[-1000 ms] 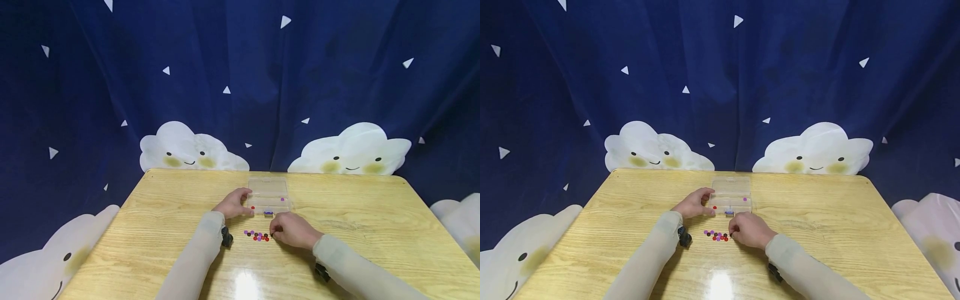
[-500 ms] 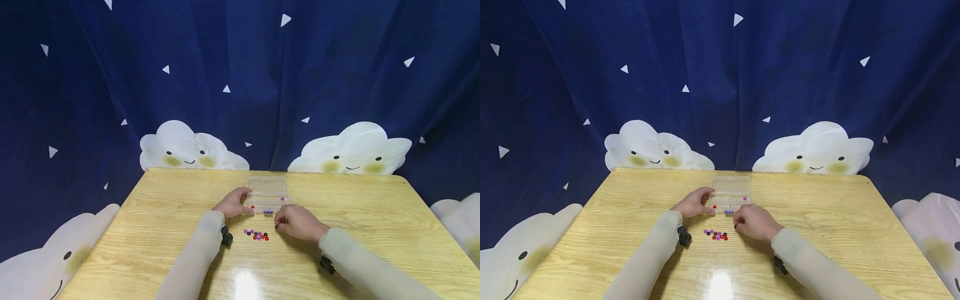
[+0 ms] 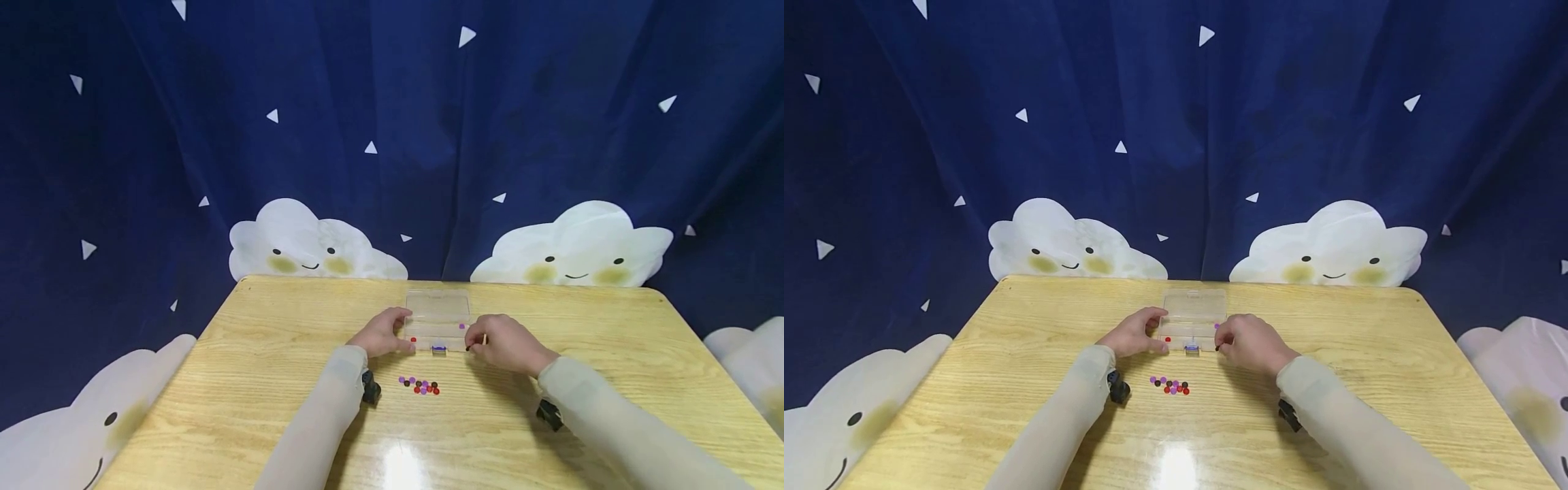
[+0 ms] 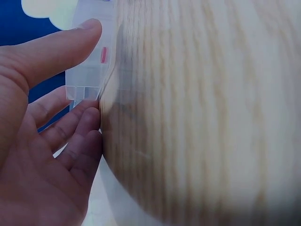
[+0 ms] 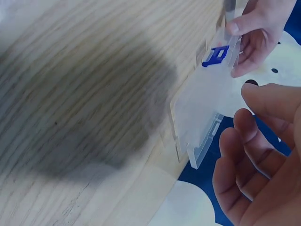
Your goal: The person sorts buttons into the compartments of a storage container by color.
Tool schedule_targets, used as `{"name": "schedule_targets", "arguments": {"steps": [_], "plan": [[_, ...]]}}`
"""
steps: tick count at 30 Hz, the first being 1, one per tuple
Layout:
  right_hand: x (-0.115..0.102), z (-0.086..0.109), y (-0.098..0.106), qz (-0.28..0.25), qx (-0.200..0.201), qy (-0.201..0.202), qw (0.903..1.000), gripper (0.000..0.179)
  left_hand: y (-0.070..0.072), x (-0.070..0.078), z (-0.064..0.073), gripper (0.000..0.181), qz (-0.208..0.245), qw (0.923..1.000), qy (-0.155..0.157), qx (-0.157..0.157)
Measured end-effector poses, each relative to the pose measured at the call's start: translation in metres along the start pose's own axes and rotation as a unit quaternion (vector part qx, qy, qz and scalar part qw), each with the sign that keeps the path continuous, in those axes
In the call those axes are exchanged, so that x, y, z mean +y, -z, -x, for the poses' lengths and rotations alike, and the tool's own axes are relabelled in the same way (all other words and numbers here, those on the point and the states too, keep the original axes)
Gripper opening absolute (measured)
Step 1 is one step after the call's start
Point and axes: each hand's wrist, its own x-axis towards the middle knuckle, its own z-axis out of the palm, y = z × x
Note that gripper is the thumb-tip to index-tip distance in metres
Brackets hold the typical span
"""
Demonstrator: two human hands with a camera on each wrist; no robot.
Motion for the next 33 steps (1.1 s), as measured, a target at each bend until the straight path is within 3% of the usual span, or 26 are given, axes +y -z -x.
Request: {"name": "schedule_targets", "arguments": {"steps": [21, 33], "plan": [[0.02, -0.016, 0.002, 0.017, 0.015, -0.017, 0.9996, 0.011, -0.002, -0.003, 0.0, 0.077, 0.016, 0.9999, -0.004, -0.006], [0.018, -0.028, -0.003, 0.015, 0.007, -0.022, 0.9996, 0.013, 0.001, -0.001, 0.001, 0.077, 0.013, 0.9999, 0.0, 0.001]]}}
